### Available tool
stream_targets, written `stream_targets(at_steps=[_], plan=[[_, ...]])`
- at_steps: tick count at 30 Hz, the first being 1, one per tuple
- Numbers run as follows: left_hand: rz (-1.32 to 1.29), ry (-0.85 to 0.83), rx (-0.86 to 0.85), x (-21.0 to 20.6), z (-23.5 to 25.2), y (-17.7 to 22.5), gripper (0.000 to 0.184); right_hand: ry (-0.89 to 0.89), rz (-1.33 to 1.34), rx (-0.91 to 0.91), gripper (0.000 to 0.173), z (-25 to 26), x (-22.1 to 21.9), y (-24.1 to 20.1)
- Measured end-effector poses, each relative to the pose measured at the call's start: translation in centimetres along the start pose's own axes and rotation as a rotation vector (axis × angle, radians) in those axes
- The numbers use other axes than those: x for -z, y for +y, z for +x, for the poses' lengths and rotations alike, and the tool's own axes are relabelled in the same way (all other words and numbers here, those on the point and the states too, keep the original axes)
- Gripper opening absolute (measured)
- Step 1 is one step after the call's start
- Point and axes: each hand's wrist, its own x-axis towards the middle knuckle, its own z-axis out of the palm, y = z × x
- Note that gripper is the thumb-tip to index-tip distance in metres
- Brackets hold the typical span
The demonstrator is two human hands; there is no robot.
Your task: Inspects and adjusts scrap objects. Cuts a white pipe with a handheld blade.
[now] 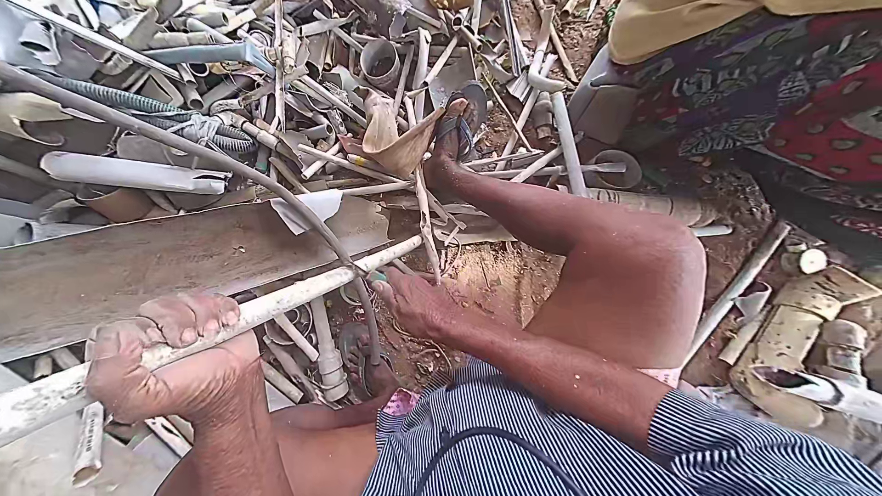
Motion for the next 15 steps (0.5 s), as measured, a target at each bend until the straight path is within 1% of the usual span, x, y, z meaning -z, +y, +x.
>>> stream_targets(at_steps=[2,3,4,5,6,9,10,11,13,14,15], plan=[[0.022,0.025,-0.001,0.0,0.0,0.2,0.042,-0.057,-0.015,0.175,0.047,-1.4,-0.3,-3.9],[0.034,0.04,0.008,0.0,-0.1,0.4,0.045,-0.067,-0.025,0.223,0.046,-1.7,-0.7,-4.5],[0.039,0.056,0.015,-0.1,-0.2,0.4,0.046,-0.064,-0.037,0.232,0.047,-1.8,-0.9,-4.1],[0.047,0.08,0.021,-0.1,-0.3,0.4,0.048,-0.045,-0.056,0.198,0.047,-1.5,-1.1,-2.6],[0.061,0.108,0.028,-0.1,-0.3,0.3,0.049,-0.018,-0.065,0.111,0.048,-0.8,-1.2,-0.3],[0.079,0.133,0.024,0.6,0.3,0.2,0.052,0.075,-0.046,-0.298,0.056,2.4,-0.5,8.7],[0.077,0.12,0.022,0.5,0.4,0.2,0.052,0.09,-0.032,-0.389,0.057,3.1,-0.2,10.4],[0.075,0.106,0.025,0.3,0.4,0.2,0.052,0.096,-0.011,-0.438,0.057,3.3,-0.2,10.8],[0.071,0.091,0.034,-0.2,0.3,0.2,0.053,0.103,0.018,-0.432,0.056,2.6,-0.3,9.8],[0.063,0.086,0.03,-0.4,0.4,0.2,0.052,0.102,0.017,-0.377,0.055,2.1,-0.2,8.6],[0.062,0.083,0.022,-0.5,0.4,0.2,0.05,0.094,0.02,-0.281,0.054,1.6,-0.4,7.0]])
